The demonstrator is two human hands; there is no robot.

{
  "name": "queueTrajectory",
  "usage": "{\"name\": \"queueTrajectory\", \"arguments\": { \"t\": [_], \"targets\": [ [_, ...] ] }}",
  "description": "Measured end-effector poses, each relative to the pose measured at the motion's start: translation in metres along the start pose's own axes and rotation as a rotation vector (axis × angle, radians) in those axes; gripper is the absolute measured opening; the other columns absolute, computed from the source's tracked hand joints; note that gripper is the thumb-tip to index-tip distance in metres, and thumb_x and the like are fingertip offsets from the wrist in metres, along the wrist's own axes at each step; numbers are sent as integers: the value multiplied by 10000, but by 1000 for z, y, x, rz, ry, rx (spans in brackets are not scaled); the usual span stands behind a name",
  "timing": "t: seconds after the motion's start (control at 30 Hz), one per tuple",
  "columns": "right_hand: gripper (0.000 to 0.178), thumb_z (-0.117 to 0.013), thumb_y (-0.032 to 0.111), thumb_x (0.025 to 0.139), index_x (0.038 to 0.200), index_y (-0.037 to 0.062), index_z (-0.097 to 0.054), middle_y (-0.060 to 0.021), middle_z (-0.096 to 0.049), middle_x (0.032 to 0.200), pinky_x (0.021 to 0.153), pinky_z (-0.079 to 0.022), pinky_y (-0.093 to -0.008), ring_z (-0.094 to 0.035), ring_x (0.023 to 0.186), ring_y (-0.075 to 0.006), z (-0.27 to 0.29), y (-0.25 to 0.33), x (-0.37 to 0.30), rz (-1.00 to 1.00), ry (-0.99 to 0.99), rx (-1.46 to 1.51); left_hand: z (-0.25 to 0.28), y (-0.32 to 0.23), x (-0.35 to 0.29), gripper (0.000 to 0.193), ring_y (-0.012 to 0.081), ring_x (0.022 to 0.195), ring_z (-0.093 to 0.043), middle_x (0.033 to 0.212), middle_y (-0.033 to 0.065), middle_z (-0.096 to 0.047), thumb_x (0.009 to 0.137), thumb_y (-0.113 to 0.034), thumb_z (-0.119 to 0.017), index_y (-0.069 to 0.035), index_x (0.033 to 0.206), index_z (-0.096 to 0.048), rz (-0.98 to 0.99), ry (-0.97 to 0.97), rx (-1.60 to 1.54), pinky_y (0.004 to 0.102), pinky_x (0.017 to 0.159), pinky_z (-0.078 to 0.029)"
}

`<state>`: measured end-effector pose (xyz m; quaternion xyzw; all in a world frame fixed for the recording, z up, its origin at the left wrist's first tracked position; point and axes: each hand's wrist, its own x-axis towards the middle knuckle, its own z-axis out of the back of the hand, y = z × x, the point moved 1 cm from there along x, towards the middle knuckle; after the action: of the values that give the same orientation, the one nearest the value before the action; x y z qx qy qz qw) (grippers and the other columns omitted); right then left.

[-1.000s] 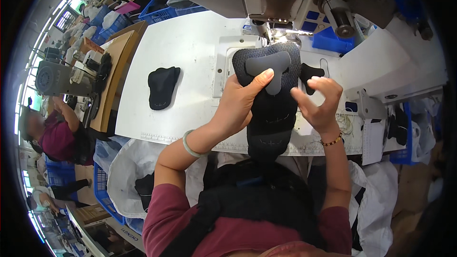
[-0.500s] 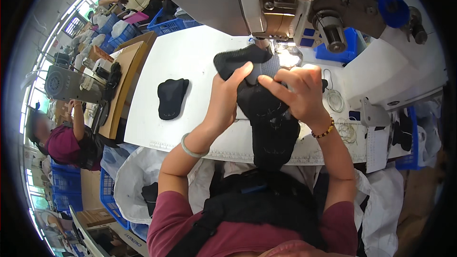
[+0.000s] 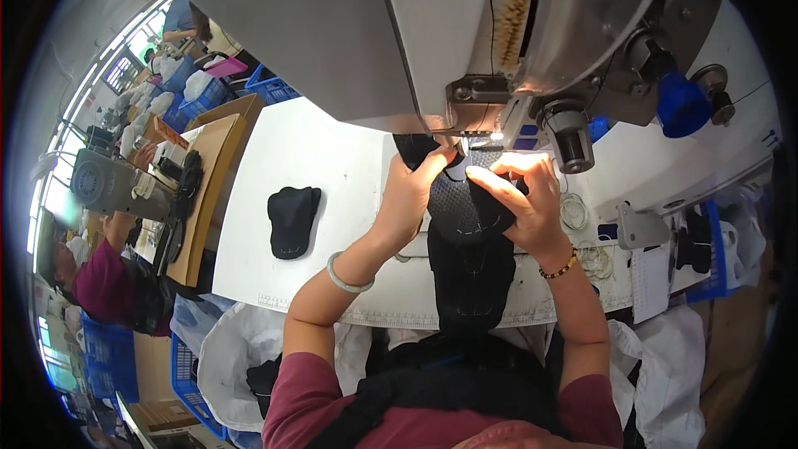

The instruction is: Stitching black shoe components using an industrial sewing machine.

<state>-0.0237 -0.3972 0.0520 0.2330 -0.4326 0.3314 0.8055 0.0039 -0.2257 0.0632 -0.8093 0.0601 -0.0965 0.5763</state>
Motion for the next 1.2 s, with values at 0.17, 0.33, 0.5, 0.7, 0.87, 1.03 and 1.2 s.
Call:
{"name": "queueTrajectory", "arguments": {
  "t": [0.17,0.33,0.5,0.7,0.87,1.03,1.2],
  "targets": [
    [454,-748,315,633,1061,176,-687,0,-524,930,723,-386,-320,-486,827,-176,-3,0,-1,-11,-26,-6,5,2,2,210,127,910,-587,972,64,-635,880,-105,-528,33,1018,-607,25,-5,-25,256,829,-447],
    [462,-745,323,632,1061,164,-687,1,-522,932,741,-376,-331,-486,833,-172,-3,1,-3,-9,-13,-29,6,3,3,199,116,901,-582,965,53,-634,886,-113,-537,24,1011,-610,26,3,-21,252,816,-446],
    [465,-745,330,629,1058,160,-687,0,-521,935,756,-370,-340,-488,840,-174,-3,1,-4,-31,-9,-32,4,0,4,174,91,864,-563,933,27,-628,899,-116,-532,7,990,-614,-10,34,7,244,781,-435],
    [467,-748,328,628,1061,164,-684,-3,-526,937,759,-373,-340,-495,859,-178,-3,2,-3,2,-18,-65,8,2,5,151,126,830,-615,947,62,-625,891,-54,-530,9,1014,-592,38,37,-26,257,733,-505],
    [431,-708,363,679,1090,238,-673,22,-549,961,742,-360,-355,-507,901,-150,-6,0,-6,-53,-2,-56,6,4,6,173,118,862,-598,947,57,-633,899,-84,-536,15,1020,-608,10,12,-32,259,774,-474],
    [458,-751,336,619,1038,161,-692,2,-527,934,756,-376,-338,-499,843,-173,-2,6,-2,-29,-8,-75,6,2,3,192,107,882,-579,938,46,-640,903,-113,-541,20,1012,-626,4,27,-7,255,803,-444],
    [465,-753,344,615,1038,163,-694,1,-526,938,748,-373,-336,-495,838,-174,-2,4,-2,-19,-11,-90,6,1,3,175,97,874,-569,923,32,-629,907,-120,-541,10,994,-619,23,54,8,246,789,-442]
  ]
}}
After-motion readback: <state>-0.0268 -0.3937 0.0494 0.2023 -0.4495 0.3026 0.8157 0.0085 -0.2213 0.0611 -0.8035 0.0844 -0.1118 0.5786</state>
